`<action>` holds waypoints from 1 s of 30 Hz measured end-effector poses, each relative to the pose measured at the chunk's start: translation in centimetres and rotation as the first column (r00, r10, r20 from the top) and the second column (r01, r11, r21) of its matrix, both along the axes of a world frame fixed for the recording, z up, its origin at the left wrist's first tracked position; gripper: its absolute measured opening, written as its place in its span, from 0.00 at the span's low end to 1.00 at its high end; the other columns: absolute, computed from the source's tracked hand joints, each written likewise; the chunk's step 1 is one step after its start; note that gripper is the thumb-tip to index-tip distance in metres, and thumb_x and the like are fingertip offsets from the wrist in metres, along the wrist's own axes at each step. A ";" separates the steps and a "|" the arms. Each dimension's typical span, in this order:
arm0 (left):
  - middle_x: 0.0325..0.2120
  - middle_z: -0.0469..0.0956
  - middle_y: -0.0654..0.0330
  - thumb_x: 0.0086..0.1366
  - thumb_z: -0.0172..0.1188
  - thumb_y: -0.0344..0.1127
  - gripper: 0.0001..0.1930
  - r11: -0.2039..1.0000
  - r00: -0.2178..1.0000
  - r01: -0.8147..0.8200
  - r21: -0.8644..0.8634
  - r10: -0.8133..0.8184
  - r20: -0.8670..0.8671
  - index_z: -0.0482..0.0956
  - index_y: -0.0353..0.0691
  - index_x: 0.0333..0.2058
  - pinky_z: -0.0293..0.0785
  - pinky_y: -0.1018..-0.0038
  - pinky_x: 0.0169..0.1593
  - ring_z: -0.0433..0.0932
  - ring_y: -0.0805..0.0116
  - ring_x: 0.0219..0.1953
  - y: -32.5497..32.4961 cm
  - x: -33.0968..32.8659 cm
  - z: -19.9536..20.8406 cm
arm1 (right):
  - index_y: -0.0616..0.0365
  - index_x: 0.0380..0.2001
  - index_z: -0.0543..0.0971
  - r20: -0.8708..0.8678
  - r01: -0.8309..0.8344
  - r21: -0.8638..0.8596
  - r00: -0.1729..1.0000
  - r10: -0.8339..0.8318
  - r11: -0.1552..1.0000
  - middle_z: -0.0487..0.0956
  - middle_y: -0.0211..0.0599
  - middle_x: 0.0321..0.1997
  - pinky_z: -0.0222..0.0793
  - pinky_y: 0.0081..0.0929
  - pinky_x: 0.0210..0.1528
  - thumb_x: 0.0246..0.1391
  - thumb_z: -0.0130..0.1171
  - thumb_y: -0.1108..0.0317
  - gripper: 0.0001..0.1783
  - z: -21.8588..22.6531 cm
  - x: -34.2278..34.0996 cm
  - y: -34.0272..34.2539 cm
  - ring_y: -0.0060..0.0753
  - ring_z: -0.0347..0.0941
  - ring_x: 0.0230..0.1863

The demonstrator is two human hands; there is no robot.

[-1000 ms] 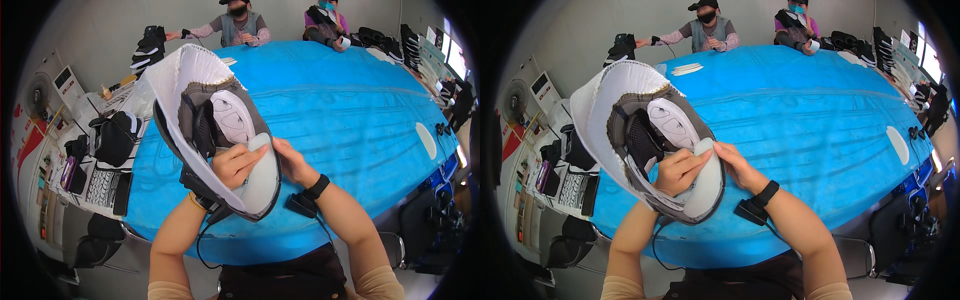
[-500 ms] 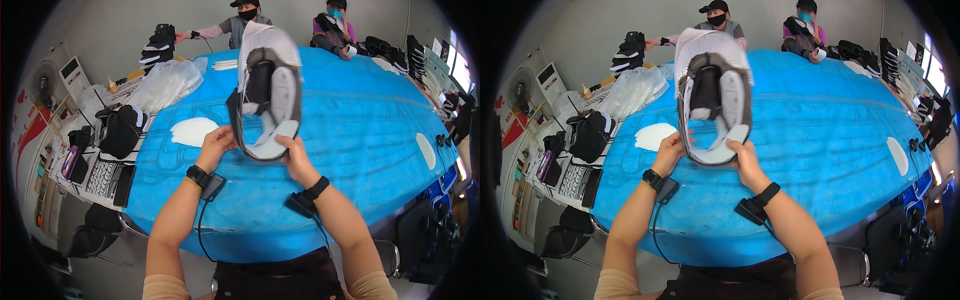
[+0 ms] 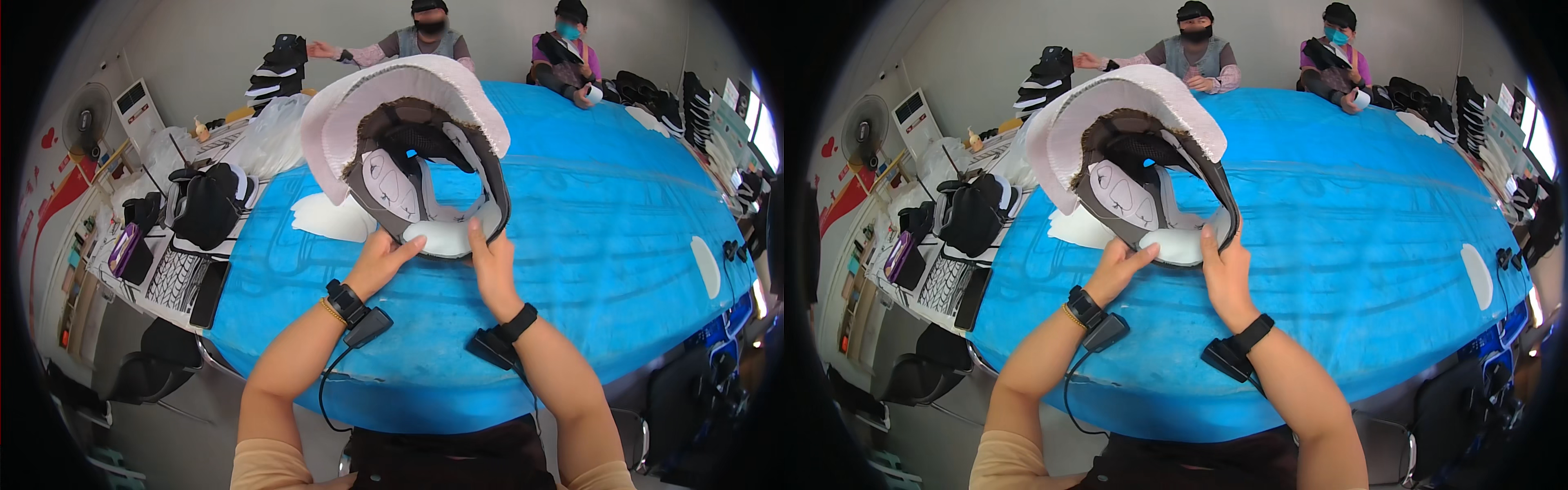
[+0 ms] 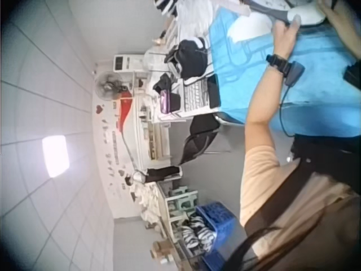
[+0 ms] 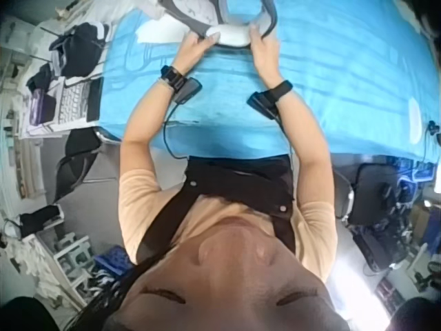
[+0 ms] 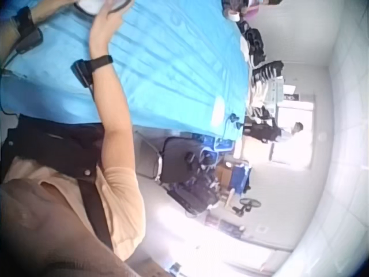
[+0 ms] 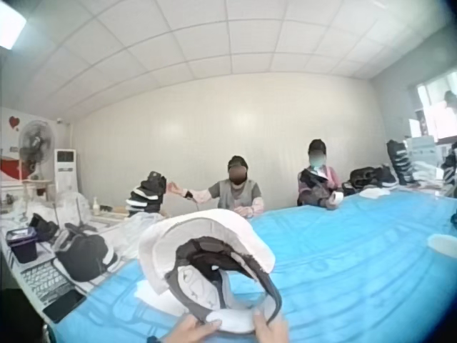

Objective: Manually assembling the components of an athletic shoe, including aligning the upper with the sole.

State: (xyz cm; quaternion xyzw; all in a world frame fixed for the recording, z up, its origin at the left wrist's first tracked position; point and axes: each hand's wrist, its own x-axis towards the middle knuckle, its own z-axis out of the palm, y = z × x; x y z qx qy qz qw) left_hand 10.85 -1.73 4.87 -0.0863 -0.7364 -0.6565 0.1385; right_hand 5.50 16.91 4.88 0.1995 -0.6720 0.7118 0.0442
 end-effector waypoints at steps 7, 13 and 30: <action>0.29 0.80 0.45 0.63 0.54 0.33 0.18 0.848 0.903 -0.418 -0.326 0.346 -0.255 0.70 0.29 0.49 0.74 0.65 0.38 0.81 0.50 0.32 -0.3 -0.4 0.4 | 0.66 0.47 0.69 0.265 -0.145 -0.181 0.945 0.190 0.973 0.77 0.44 0.42 0.80 0.30 0.33 0.58 0.55 0.53 0.26 -0.4 -0.6 0.1 0.35 0.78 0.41; 0.30 0.79 0.42 0.63 0.52 0.33 0.21 0.814 0.880 -0.461 -0.353 0.369 -0.298 0.67 0.33 0.54 0.73 0.65 0.39 0.80 0.45 0.35 -0.7 0.0 1.3 | 0.66 0.45 0.72 0.402 -0.202 -0.155 0.881 0.249 0.967 0.80 0.44 0.36 0.74 0.22 0.23 0.59 0.53 0.53 0.24 0.6 -1.0 0.8 0.37 0.80 0.29; 0.28 0.79 0.52 0.55 0.58 0.24 0.27 0.810 0.875 -0.446 -0.380 0.305 -0.376 0.67 0.35 0.56 0.74 0.69 0.33 0.79 0.65 0.26 0.3 1.5 3.0 | 0.69 0.51 0.66 0.313 -0.300 -0.335 0.859 0.406 0.893 0.78 0.52 0.41 0.77 0.27 0.24 0.62 0.50 0.51 0.28 -0.9 -1.5 0.6 0.48 0.80 0.27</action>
